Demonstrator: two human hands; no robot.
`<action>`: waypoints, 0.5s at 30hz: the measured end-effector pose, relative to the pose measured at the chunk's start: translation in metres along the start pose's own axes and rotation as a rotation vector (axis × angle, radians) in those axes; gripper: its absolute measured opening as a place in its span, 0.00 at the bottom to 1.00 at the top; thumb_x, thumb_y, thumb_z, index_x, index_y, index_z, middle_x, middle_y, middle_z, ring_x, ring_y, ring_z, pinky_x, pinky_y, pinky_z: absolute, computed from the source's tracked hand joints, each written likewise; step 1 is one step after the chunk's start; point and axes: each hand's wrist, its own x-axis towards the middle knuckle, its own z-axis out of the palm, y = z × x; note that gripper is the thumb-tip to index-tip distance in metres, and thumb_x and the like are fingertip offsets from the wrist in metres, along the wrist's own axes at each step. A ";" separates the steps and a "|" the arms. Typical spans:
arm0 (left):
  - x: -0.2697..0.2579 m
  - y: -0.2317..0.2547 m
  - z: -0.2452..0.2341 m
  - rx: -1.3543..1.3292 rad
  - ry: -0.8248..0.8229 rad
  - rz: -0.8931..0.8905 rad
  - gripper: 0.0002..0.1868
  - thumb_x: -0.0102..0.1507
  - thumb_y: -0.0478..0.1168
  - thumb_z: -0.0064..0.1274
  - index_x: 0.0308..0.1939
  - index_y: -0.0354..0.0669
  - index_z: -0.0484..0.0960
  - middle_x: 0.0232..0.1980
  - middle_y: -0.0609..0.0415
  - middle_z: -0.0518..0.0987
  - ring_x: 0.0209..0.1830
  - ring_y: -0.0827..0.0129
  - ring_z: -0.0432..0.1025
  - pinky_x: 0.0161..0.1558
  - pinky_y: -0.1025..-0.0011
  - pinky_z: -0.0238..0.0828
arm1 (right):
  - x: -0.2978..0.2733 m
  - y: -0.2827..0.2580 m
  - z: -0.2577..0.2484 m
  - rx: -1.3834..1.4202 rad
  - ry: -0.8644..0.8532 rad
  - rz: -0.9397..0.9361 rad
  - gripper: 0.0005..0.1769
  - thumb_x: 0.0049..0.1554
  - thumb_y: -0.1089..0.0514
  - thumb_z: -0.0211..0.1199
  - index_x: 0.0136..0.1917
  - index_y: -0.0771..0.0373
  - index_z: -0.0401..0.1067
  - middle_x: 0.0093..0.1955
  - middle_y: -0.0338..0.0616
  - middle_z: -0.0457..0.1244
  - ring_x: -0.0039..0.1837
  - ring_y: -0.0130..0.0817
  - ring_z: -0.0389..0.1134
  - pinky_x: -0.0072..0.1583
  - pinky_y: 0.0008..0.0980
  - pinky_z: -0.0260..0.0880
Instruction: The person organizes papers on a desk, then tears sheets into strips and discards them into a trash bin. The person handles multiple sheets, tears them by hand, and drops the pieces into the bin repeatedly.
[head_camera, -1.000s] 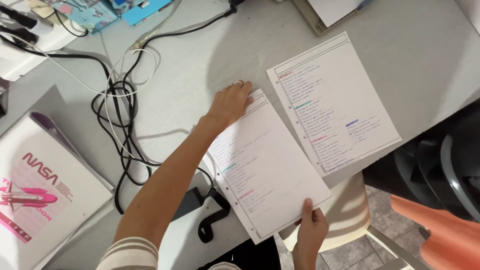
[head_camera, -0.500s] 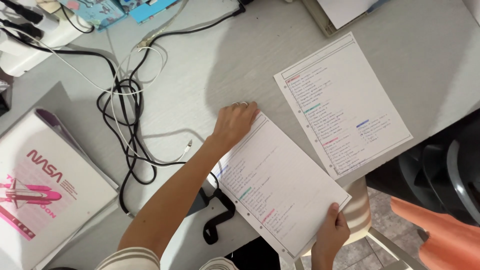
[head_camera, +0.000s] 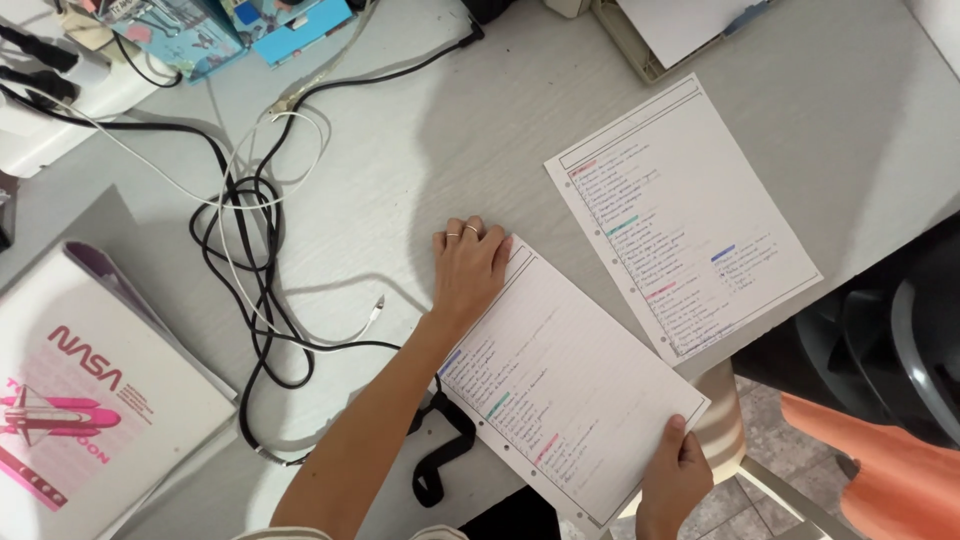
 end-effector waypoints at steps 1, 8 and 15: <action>0.000 0.000 0.000 -0.001 -0.004 -0.002 0.14 0.64 0.45 0.37 0.27 0.45 0.70 0.30 0.54 0.66 0.33 0.59 0.57 0.36 0.63 0.49 | -0.001 -0.003 0.000 -0.004 0.000 0.003 0.31 0.62 0.48 0.49 0.22 0.59 0.45 0.22 0.32 0.39 0.30 0.23 0.38 0.35 0.25 0.40; 0.001 0.000 -0.001 0.040 0.031 -0.002 0.13 0.62 0.48 0.42 0.27 0.47 0.73 0.32 0.52 0.68 0.36 0.59 0.58 0.38 0.61 0.51 | -0.005 -0.004 -0.003 -0.005 -0.017 0.074 0.30 0.61 0.48 0.51 0.23 0.61 0.47 0.22 0.32 0.39 0.30 0.23 0.39 0.34 0.25 0.41; -0.001 0.003 -0.003 0.056 0.055 -0.005 0.13 0.62 0.48 0.44 0.26 0.47 0.72 0.30 0.54 0.67 0.35 0.60 0.58 0.38 0.62 0.52 | -0.007 0.022 0.002 -0.144 0.046 -0.043 0.32 0.60 0.44 0.50 0.22 0.62 0.48 0.21 0.34 0.41 0.31 0.26 0.41 0.37 0.27 0.43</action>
